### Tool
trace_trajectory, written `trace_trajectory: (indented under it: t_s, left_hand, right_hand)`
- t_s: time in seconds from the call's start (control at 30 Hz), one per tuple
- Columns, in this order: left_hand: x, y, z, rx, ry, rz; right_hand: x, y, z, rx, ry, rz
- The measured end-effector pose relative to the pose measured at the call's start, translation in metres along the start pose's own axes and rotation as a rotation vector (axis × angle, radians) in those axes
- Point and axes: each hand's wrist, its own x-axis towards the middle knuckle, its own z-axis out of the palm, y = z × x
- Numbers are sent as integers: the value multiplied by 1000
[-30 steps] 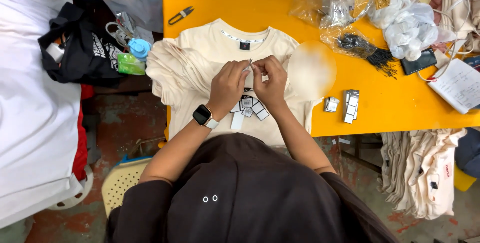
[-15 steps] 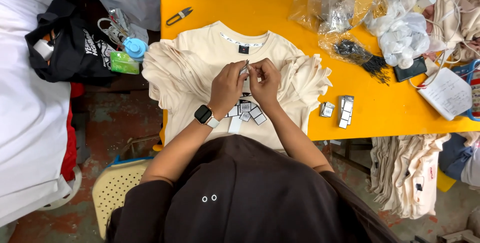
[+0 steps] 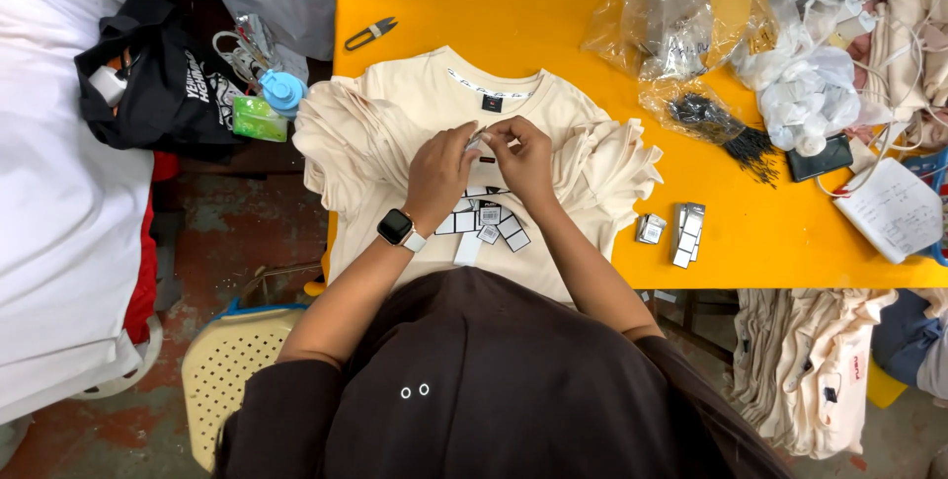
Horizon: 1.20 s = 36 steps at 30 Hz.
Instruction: Attaching brand labels to the neck area of t-shirts at a garment factory workstation
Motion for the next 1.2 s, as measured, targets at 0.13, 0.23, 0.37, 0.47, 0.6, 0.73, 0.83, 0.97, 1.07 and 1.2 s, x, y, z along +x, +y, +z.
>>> trace_trajectory:
  t_s: [0.13, 0.23, 0.37, 0.47, 0.6, 0.73, 0.83, 0.97, 1.07, 1.2]
  left_hand:
    - [-7, -22, 9, 62, 46, 52]
    - [2, -14, 0, 206, 88, 193]
    - [10, -14, 3, 294, 119, 305]
    - [19, -9, 7, 341, 108, 408]
    - [21, -12, 24, 414, 39, 524]
    - [24, -13, 30, 432, -18, 555]
    - [31, -10, 27, 436, 28, 569]
    - [27, -18, 28, 391, 66, 564]
    - [21, -22, 29, 400, 100, 589]
    - [21, -8, 18, 420, 152, 650]
  right_hand:
    - [-2, 5, -4, 262, -104, 172]
    - [-2, 2, -6, 289, -180, 144]
    - [0, 8, -11, 417, -256, 275]
    - [4, 26, -13, 526, -264, 438]
    - [-2, 56, -20, 639, -251, 646]
    - [-14, 91, -17, 730, -217, 763]
    - [-10, 70, -18, 756, -214, 743]
    - [-8, 67, -23, 693, -162, 638]
    - [-7, 69, -28, 692, -183, 603]
    - [-1, 53, -36, 707, -282, 646]
